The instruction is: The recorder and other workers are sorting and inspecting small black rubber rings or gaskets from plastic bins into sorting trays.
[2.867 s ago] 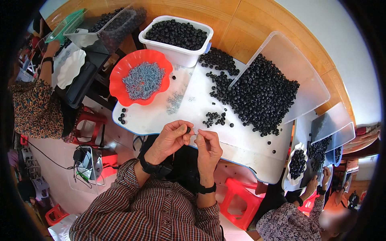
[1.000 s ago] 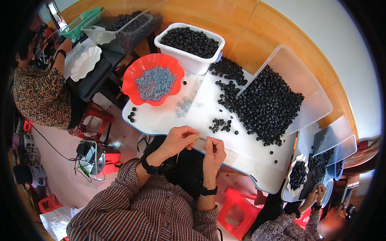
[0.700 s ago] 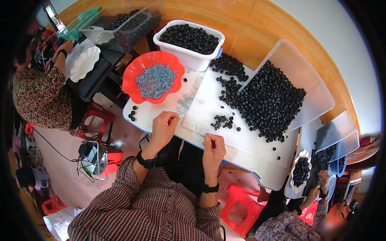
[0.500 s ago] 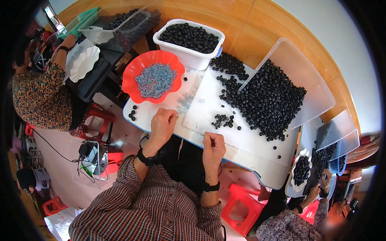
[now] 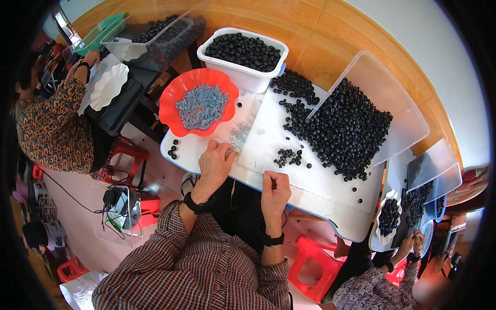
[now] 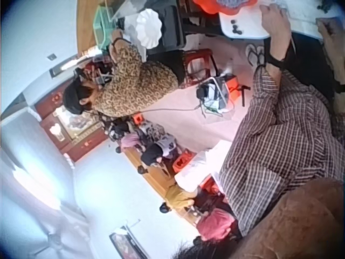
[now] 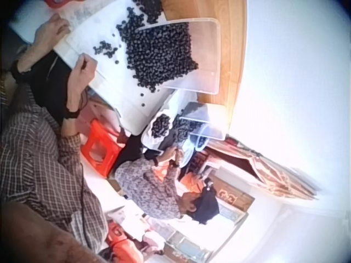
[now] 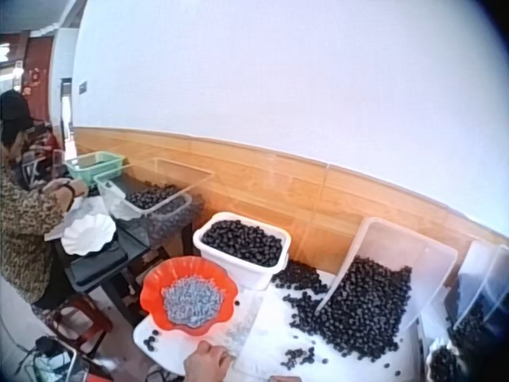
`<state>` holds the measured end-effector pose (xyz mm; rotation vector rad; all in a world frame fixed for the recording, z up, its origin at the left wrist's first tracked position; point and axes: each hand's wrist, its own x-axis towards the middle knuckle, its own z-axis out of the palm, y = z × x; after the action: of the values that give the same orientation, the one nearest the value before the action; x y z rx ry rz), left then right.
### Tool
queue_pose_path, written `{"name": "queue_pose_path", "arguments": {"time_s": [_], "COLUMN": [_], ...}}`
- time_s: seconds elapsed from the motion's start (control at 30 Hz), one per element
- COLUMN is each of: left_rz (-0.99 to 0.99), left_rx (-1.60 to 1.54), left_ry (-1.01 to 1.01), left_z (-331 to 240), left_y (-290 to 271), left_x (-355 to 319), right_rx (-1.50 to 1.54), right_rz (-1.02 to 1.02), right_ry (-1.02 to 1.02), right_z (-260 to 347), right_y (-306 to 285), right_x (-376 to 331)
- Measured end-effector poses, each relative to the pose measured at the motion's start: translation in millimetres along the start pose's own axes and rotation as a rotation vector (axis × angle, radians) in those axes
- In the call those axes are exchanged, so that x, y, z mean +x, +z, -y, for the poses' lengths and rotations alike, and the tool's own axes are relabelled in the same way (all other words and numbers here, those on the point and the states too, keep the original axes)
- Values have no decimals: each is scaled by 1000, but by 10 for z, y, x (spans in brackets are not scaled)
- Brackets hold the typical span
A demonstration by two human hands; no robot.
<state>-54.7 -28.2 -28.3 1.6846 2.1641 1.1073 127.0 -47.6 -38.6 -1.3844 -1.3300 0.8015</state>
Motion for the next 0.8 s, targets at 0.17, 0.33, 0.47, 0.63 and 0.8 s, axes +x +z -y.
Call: {"name": "queue_pose_path", "arguments": {"time_s": [0.17,0.33,0.47,0.63,0.8], "left_rz": [3,-74,-82,-52,-30], "left_rx": [9,20,21,20,22], "left_ry": [20,78,96,118,131], "left_z": [-9,42,72,50,45], "left_y": [19,55,49,24,24], "left_x": [1,-19,-38,-27,-38], "right_rx": [-22,-57,-71,-73,-66], "right_rz": [7,1,11,26,50], "right_ry": [22,-60,-51,-34,3], "right_z": [20,44,83,59,103], "right_y": [4,13,8,4,-14], "right_x": [-4,-8,-11,-7,-8]}}
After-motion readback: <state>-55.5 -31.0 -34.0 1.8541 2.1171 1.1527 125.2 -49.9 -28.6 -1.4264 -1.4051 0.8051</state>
